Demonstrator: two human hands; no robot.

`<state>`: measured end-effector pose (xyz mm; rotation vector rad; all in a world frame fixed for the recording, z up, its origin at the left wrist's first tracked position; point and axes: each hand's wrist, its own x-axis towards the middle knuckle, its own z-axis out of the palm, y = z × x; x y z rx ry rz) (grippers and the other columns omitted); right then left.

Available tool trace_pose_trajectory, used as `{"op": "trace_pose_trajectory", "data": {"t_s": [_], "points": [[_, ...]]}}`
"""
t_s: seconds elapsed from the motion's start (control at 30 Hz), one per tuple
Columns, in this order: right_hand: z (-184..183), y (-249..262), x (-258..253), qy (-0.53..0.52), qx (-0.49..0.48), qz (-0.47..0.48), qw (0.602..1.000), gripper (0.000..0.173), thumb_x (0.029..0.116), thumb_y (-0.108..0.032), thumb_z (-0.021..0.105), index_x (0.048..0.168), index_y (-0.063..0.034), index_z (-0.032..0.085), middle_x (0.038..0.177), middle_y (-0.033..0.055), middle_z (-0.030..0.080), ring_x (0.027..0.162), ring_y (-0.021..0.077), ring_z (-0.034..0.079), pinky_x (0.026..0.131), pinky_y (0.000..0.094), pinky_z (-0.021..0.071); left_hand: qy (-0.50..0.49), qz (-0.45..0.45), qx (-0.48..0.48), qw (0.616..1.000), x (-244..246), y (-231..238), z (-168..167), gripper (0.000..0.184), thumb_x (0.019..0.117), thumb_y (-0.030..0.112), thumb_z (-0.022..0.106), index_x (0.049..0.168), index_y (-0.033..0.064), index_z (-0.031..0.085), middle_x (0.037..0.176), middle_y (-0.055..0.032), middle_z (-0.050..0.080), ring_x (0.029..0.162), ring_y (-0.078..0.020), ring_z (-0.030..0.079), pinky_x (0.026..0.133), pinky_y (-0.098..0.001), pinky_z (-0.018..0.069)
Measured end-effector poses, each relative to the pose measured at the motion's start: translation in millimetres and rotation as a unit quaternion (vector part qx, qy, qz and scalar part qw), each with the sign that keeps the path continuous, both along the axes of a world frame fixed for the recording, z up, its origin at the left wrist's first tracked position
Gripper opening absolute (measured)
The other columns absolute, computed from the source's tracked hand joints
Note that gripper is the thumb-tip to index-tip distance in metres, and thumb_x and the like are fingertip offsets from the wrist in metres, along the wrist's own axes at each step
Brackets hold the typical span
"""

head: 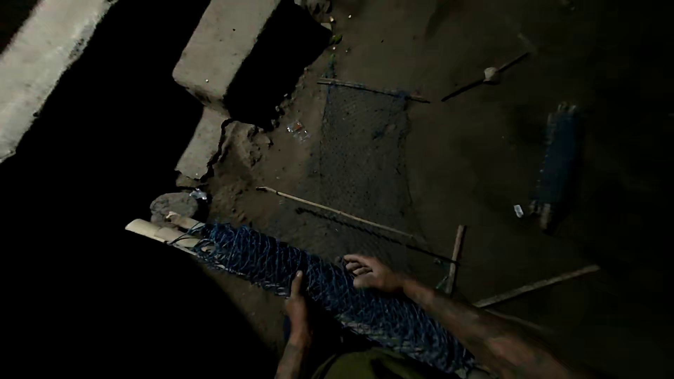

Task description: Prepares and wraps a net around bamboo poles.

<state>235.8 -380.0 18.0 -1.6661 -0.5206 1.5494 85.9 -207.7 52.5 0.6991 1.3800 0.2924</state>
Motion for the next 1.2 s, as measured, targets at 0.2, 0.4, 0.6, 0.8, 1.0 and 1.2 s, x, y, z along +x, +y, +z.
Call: {"op": "trace_pose_trajectory", "data": {"t_s": [0.2, 0.4, 0.6, 0.8, 1.0, 1.2], "points": [[15.5, 29.0, -19.9, -0.113, -0.107, 0.16, 0.975, 0.128, 0.0643, -0.047, 0.094, 0.164, -0.0132, 0.021, 0.147, 0.0262, 0.051, 0.134, 0.0422, 0.053, 0.11, 0.0613, 0.0431, 0.025, -0.012, -0.03, 0.999, 22.7, -7.5, 19.9, 0.046, 0.1031, 0.036, 0.061, 0.132, 0.001, 0.054, 0.102, -0.015, 0.069, 0.089, -0.0213, 0.069, 0.078, -0.0409, 0.0599], [-17.4, 23.2, -1.2, 0.162, 0.023, 0.009, 0.986, 0.096, 0.0598, -0.028, 0.087, 0.142, 0.002, 0.048, 0.129, 0.0159, 0.063, 0.115, 0.0188, 0.063, 0.099, 0.0391, 0.0535, -0.02, -0.034, 0.009, 0.999, -25.4, -3.0, 29.6, 0.031, 0.1108, 0.033, 0.039, 0.113, 0.008, 0.056, 0.082, 0.0007, 0.066, 0.068, -0.009, 0.067, 0.064, -0.0274, 0.0595], [-19.2, 30.6, -22.2, 0.338, -0.053, -0.107, 0.934, 0.023, 0.0892, -0.006, 0.054, 0.112, -0.0066, 0.053, 0.079, -0.0077, 0.058, 0.068, -0.0032, 0.056, 0.066, 0.0164, 0.0493, -0.109, -0.085, 0.008, 0.99, -47.1, 0.1, 7.0, 0.065, 0.1007, 0.068, 0.037, 0.127, 0.0108, 0.051, 0.1, 0.0063, 0.072, 0.093, -0.0041, 0.07, 0.082, -0.0289, 0.0611], [-34.3, 31.1, -18.9, 0.235, -0.083, 0.051, 0.967, 0.028, 0.1075, -0.012, 0.043, 0.131, 0.0007, 0.052, 0.107, 0.0072, 0.059, 0.093, 0.0083, 0.056, 0.087, 0.027, 0.0473, -0.174, 0.018, -0.043, 0.984, -28.4, -4.1, 8.7, 0.034, 0.1056, 0.036, 0.031, 0.1, 0.0181, 0.06, 0.084, 0.0033, 0.075, 0.08, -0.0092, 0.074, 0.07, -0.0328, 0.064], [1.1, 16.1, 4.0, 0.047, 0.009, 0.045, 0.998, 0.057, 0.1051, -0.031, 0.054, 0.153, -0.0024, 0.043, 0.147, 0.024, 0.052, 0.131, 0.0322, 0.055, 0.11, 0.0488, 0.0435, 0.011, 0.011, -0.002, 1.0, -4.7, -4.1, 3.5, 0.035, 0.1069, 0.031, 0.053, 0.128, 0.0029, 0.058, 0.104, -0.0085, 0.071, 0.092, -0.0149, 0.07, 0.081, -0.0367, 0.0607], [-18.3, 27.3, 5.2, 0.02, -0.038, 0.091, 0.995, 0.068, 0.1043, -0.047, 0.052, 0.147, 0.0052, 0.048, 0.141, 0.0291, 0.056, 0.134, 0.0364, 0.053, 0.116, 0.0534, 0.037, 0.02, -0.079, -0.032, 0.996, -2.3, -14.7, 40.5, 0.041, 0.1072, 0.031, 0.052, 0.134, 0.0007, 0.05, 0.098, -0.0111, 0.069, 0.082, -0.0154, 0.069, 0.074, -0.0342, 0.0608]]}}
